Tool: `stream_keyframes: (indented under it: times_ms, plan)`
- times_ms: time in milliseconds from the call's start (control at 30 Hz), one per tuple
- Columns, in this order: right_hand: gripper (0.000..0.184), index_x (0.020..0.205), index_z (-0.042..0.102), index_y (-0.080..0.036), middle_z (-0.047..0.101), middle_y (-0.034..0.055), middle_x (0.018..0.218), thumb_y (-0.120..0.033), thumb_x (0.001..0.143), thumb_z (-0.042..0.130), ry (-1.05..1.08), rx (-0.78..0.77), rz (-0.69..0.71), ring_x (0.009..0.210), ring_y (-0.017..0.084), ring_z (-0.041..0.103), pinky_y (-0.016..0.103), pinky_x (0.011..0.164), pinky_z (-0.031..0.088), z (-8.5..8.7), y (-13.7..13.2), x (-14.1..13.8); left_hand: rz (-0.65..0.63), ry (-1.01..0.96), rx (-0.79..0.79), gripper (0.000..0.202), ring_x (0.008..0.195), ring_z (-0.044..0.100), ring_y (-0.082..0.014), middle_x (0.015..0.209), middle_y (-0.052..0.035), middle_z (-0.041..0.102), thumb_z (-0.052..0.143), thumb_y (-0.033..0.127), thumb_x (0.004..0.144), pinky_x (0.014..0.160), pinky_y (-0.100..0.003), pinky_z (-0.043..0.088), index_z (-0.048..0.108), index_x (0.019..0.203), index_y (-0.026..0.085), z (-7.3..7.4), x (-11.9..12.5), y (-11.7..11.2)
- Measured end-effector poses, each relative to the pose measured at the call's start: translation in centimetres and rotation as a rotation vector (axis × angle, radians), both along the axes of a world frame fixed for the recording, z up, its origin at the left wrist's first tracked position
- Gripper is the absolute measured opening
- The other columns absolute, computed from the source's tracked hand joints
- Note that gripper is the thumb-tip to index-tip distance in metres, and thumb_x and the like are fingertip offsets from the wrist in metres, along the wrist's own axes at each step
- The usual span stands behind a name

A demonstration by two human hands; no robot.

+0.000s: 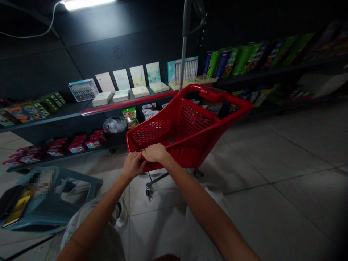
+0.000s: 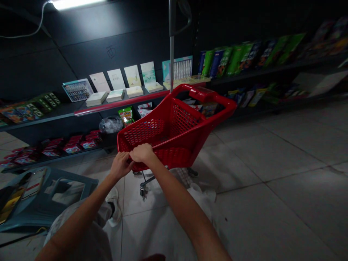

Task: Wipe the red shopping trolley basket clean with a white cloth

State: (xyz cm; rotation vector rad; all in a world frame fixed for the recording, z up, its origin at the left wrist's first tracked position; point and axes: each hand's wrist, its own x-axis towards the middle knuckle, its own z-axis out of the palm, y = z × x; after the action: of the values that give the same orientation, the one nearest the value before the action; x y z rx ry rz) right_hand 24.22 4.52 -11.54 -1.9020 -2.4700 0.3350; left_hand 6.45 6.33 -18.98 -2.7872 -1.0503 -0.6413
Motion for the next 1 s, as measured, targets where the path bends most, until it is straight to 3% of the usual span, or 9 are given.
stream_keyframes:
  times_ms: [100, 200, 267, 367, 467, 567, 700, 1000]
  plan:
    - [0.055, 0.113, 0.080, -0.012, 0.077, 0.0184, 0.116, -0.041, 0.106, 0.034, 0.018, 0.120, -0.052, 0.108, 0.031, 0.072, 0.040, 0.090, 0.051, 0.0, -0.8, 0.1, -0.006, 0.030, 0.023, 0.020, 0.083, 0.058, -0.0260, 0.087, -0.0084, 0.067, 0.059, 0.041, 0.099, 0.079, -0.039, 0.041, 0.058, 0.091, 0.022, 0.0, -0.2, 0.1]
    - [0.053, 0.112, 0.080, -0.013, 0.077, 0.0163, 0.117, -0.040, 0.107, 0.035, 0.007, 0.247, -0.017, 0.112, 0.029, 0.068, 0.039, 0.093, 0.048, 0.4, -2.0, 1.5, -0.018, 0.033, 0.059, 0.021, 0.081, 0.058, -0.0251, 0.084, -0.0075, 0.065, 0.056, 0.040, 0.101, 0.077, -0.038, 0.041, 0.055, 0.089, 0.023, 0.1, -0.3, 0.0]
    - [0.048, 0.109, 0.081, -0.013, 0.077, 0.0161, 0.115, -0.034, 0.106, 0.037, -0.025, 0.279, -0.053, 0.111, 0.029, 0.065, 0.039, 0.092, 0.046, 1.0, -2.7, 4.0, -0.017, 0.038, 0.077, 0.023, 0.079, 0.057, -0.0246, 0.082, -0.0070, 0.064, 0.055, 0.040, 0.102, 0.076, -0.038, 0.040, 0.053, 0.086, 0.023, 0.2, -0.5, -0.1]
    - [0.043, 0.102, 0.081, -0.011, 0.076, 0.0185, 0.110, -0.028, 0.103, 0.041, -0.075, 0.359, -0.246, 0.105, 0.029, 0.062, 0.039, 0.088, 0.043, 2.1, -3.8, 9.4, -0.005, 0.040, 0.085, 0.027, 0.078, 0.056, -0.0243, 0.079, -0.0066, 0.062, 0.055, 0.041, 0.102, 0.075, -0.037, 0.040, 0.049, 0.081, 0.024, 0.4, -0.8, -0.1]
    - [0.041, 0.097, 0.080, -0.012, 0.074, 0.0177, 0.103, -0.029, 0.104, 0.043, -0.043, 0.598, -0.433, 0.100, 0.028, 0.058, 0.039, 0.086, 0.040, 2.4, -4.8, 14.7, -0.002, 0.039, 0.077, 0.029, 0.077, 0.056, -0.0241, 0.078, -0.0063, 0.061, 0.054, 0.043, 0.102, 0.075, -0.037, 0.040, 0.048, 0.080, 0.024, 0.5, -1.3, 0.0]
    - [0.035, 0.097, 0.079, -0.015, 0.072, 0.0155, 0.100, -0.031, 0.103, 0.048, 0.007, 0.764, -0.521, 0.098, 0.028, 0.054, 0.040, 0.085, 0.037, 2.0, -5.6, 16.9, 0.001, 0.029, 0.075, 0.030, 0.078, 0.056, -0.0244, 0.079, -0.0065, 0.062, 0.054, 0.044, 0.102, 0.076, -0.037, 0.040, 0.048, 0.080, 0.024, 0.5, -1.4, 0.1]
    - [0.031, 0.105, 0.076, -0.017, 0.070, 0.0152, 0.106, -0.030, 0.103, 0.048, 0.016, 0.799, -0.476, 0.102, 0.030, 0.050, 0.043, 0.088, 0.035, 0.8, -6.2, 15.0, 0.008, 0.009, 0.063, 0.030, 0.077, 0.056, -0.0247, 0.078, -0.0067, 0.061, 0.052, 0.045, 0.101, 0.075, -0.038, 0.040, 0.049, 0.080, 0.024, 0.5, -1.3, 0.0]
    - [0.035, 0.132, 0.069, -0.023, 0.063, 0.0115, 0.133, -0.025, 0.105, 0.046, 0.336, 0.702, -0.201, 0.117, 0.028, 0.051, 0.042, 0.102, 0.043, -2.6, -6.6, 5.8, 0.007, -0.024, 0.059, 0.031, 0.077, 0.055, -0.0246, 0.078, -0.0066, 0.062, 0.054, 0.048, 0.101, 0.075, -0.038, 0.040, 0.051, 0.080, 0.024, 0.3, -1.4, -0.2]
